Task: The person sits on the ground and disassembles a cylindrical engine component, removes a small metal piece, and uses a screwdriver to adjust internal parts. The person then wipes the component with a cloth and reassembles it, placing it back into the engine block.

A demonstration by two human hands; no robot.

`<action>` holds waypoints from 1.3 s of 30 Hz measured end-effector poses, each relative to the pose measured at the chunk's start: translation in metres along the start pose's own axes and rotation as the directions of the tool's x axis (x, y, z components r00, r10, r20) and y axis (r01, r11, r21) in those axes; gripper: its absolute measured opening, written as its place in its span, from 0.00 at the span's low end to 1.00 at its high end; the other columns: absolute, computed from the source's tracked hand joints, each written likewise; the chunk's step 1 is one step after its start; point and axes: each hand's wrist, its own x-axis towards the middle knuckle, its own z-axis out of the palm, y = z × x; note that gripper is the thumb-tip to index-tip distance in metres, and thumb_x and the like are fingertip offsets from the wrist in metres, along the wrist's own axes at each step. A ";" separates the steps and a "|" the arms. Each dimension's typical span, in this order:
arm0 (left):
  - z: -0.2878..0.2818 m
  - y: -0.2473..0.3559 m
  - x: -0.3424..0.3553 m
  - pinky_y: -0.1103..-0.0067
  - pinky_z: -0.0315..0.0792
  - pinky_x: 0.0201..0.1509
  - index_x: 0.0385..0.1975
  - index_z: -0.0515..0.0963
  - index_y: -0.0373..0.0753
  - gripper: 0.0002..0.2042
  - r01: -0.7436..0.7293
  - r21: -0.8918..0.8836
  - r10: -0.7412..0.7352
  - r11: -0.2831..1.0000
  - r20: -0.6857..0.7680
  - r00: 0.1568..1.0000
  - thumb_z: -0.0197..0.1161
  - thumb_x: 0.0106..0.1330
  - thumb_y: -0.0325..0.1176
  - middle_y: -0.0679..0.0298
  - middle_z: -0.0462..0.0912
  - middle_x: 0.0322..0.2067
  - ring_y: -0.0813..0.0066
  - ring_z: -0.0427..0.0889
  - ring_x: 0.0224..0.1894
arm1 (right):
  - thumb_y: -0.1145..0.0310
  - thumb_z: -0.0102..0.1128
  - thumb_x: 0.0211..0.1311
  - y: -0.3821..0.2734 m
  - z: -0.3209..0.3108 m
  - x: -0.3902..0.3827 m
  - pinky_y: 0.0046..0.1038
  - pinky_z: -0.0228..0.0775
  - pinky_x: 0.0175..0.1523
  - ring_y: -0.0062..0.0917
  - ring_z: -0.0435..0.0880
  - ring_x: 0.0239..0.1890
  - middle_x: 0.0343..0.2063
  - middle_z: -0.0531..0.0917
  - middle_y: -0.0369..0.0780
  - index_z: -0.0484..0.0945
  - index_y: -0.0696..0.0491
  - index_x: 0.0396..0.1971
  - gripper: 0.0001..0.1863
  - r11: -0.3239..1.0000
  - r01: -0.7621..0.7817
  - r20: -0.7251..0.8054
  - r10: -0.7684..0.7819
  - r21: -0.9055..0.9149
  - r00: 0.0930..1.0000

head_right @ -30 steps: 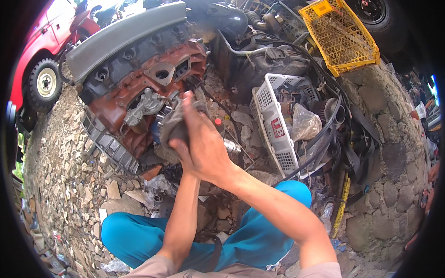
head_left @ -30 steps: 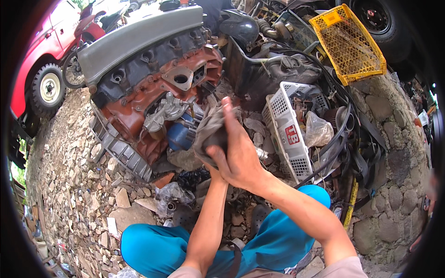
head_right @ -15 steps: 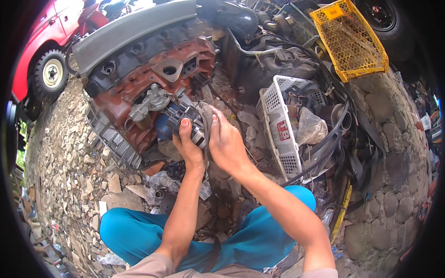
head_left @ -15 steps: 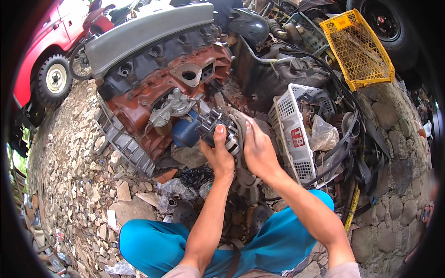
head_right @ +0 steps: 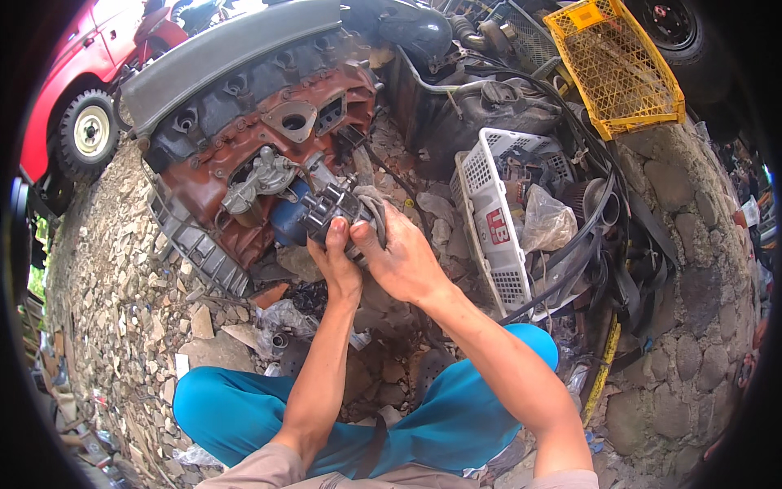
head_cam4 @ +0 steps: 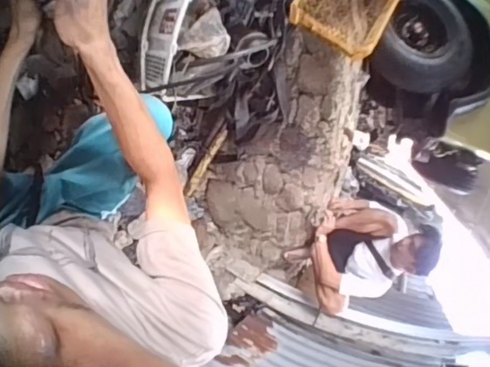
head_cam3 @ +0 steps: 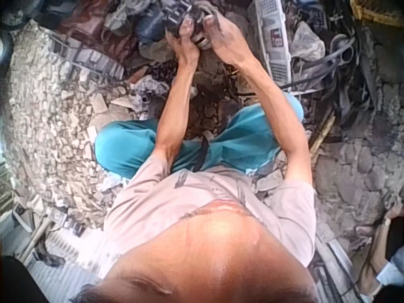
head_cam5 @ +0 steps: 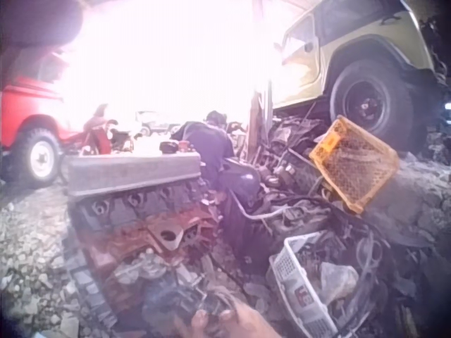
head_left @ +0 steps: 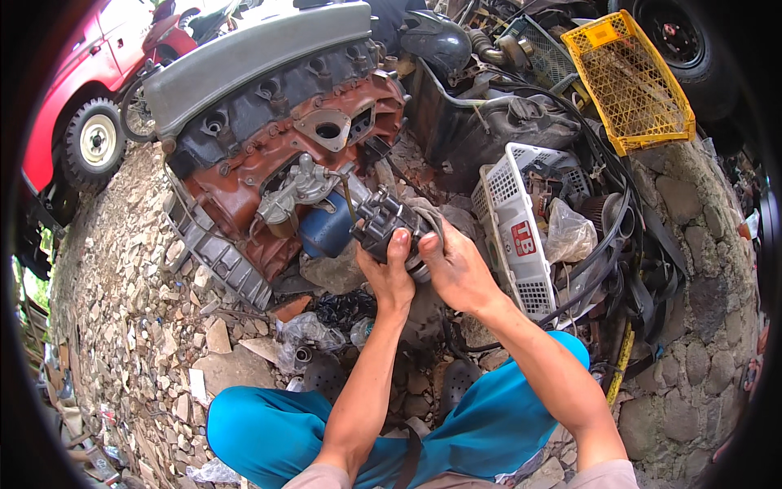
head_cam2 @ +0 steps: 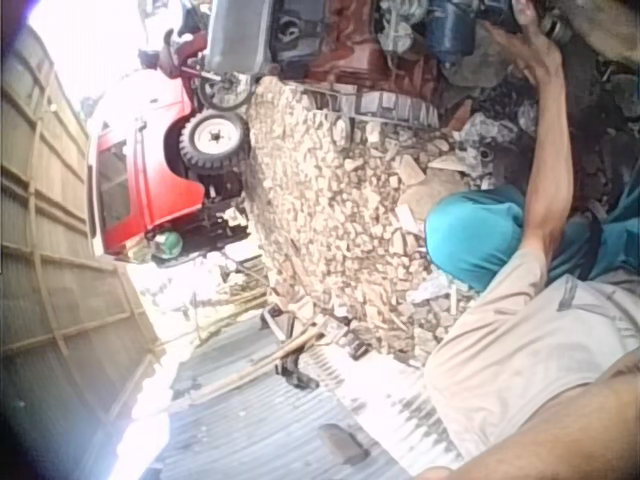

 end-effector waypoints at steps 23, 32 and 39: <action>-0.006 -0.001 0.008 0.79 0.72 0.44 0.48 0.73 0.33 0.23 0.066 -0.032 -0.070 0.997 -0.155 0.985 0.71 0.61 0.43 0.63 0.79 0.39 0.77 0.77 0.37 | 0.43 0.60 0.63 -0.019 0.031 -0.039 0.46 0.68 0.60 0.55 0.72 0.59 0.54 0.72 0.63 0.54 0.70 0.65 0.49 0.840 0.039 -0.077 -0.095 -0.541 0.993; 0.005 0.002 0.009 0.80 0.73 0.45 0.50 0.72 0.33 0.25 -0.009 -0.038 0.004 0.999 -0.110 0.994 0.73 0.60 0.42 0.65 0.78 0.40 0.78 0.77 0.39 | 0.43 0.66 0.57 -0.018 0.015 -0.032 0.47 0.64 0.63 0.57 0.70 0.59 0.54 0.70 0.64 0.54 0.73 0.64 0.53 0.872 0.068 -0.006 -0.081 -0.485 0.997; 0.022 -0.001 -0.005 0.80 0.72 0.43 0.44 0.76 0.35 0.19 0.012 0.018 -0.013 1.000 0.039 0.999 0.69 0.61 0.41 0.68 0.80 0.37 0.81 0.77 0.38 | 0.36 0.48 0.68 0.003 -0.016 -0.020 0.35 0.66 0.60 0.40 0.77 0.59 0.52 0.78 0.57 0.68 0.62 0.58 0.41 0.927 -0.369 0.004 0.370 -0.067 0.929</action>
